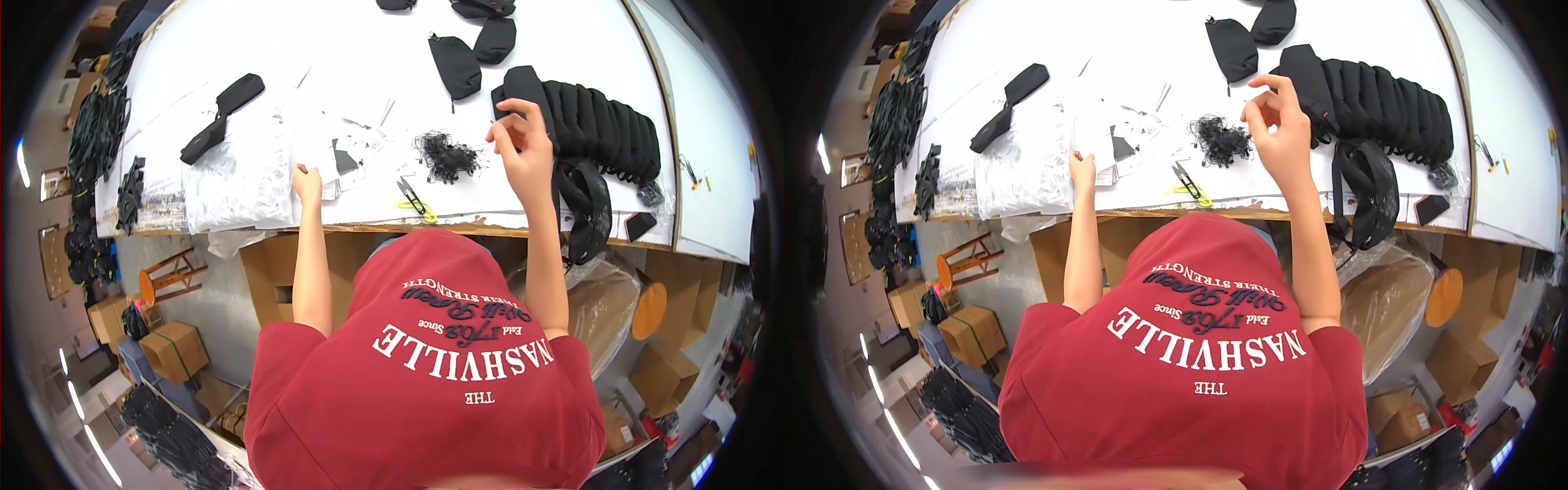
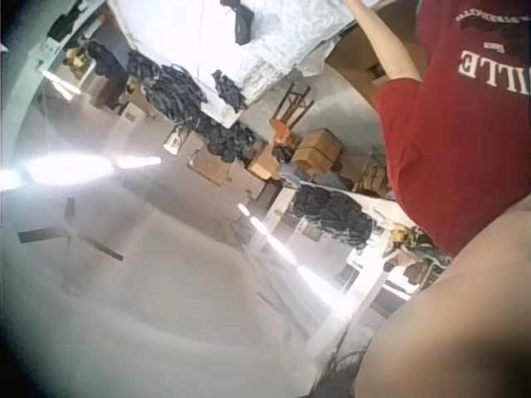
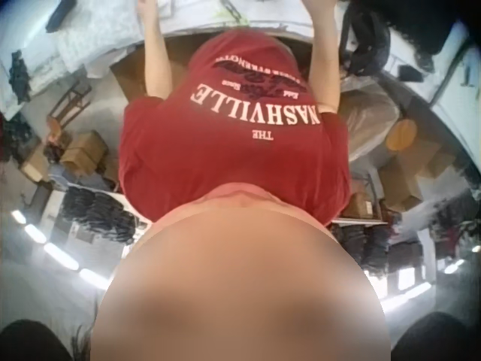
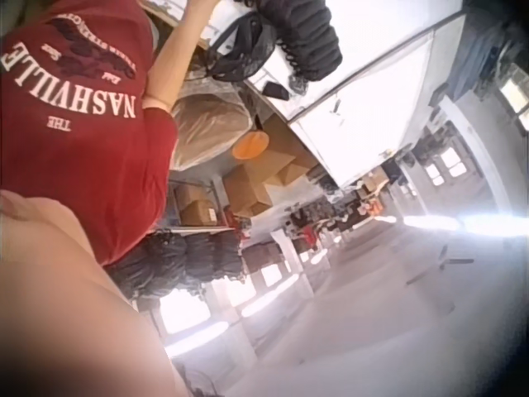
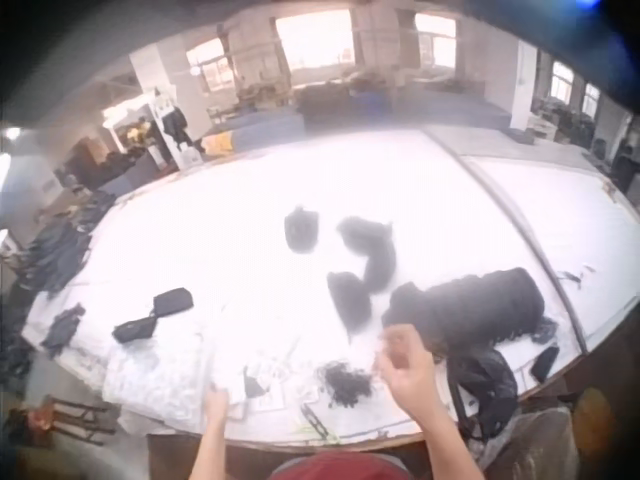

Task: Packing eye-wear cases with accessories and small components.

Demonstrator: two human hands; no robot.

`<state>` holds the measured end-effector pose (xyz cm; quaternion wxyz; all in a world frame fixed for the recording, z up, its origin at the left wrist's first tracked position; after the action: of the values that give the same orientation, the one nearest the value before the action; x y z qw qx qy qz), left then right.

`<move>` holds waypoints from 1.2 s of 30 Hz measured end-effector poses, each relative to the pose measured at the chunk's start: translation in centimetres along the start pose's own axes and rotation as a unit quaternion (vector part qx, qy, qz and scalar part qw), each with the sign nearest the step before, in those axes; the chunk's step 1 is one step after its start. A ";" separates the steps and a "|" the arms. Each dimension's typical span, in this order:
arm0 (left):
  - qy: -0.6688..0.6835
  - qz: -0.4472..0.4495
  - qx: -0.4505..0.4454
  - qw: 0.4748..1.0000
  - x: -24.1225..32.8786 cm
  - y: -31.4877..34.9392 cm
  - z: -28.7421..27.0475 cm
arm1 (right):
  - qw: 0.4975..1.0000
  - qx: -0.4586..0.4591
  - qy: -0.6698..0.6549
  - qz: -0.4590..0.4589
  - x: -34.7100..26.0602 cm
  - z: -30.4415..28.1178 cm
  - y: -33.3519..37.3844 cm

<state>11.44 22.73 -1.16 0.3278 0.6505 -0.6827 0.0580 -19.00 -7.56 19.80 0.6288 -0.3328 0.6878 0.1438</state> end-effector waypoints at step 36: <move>0.338 0.410 -0.240 0.812 25.3 11.3 -3.2 | 0.993 -0.029 -0.001 0.110 2.0 9.8 -4.5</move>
<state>3.73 4.48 18.44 0.6291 0.1501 -0.7248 0.2374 -8.61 -5.39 17.27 0.5998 -0.2726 0.7155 0.2323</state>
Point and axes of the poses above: each hand's wrist, its own y-axis away from the middle knuckle, its own z-axis out of the palm, x = y × z, the point moved 7 cm from there along -y, towards the middle knuckle, and after that the axes turned 2 degrees about -x, right-handed, at the moved point
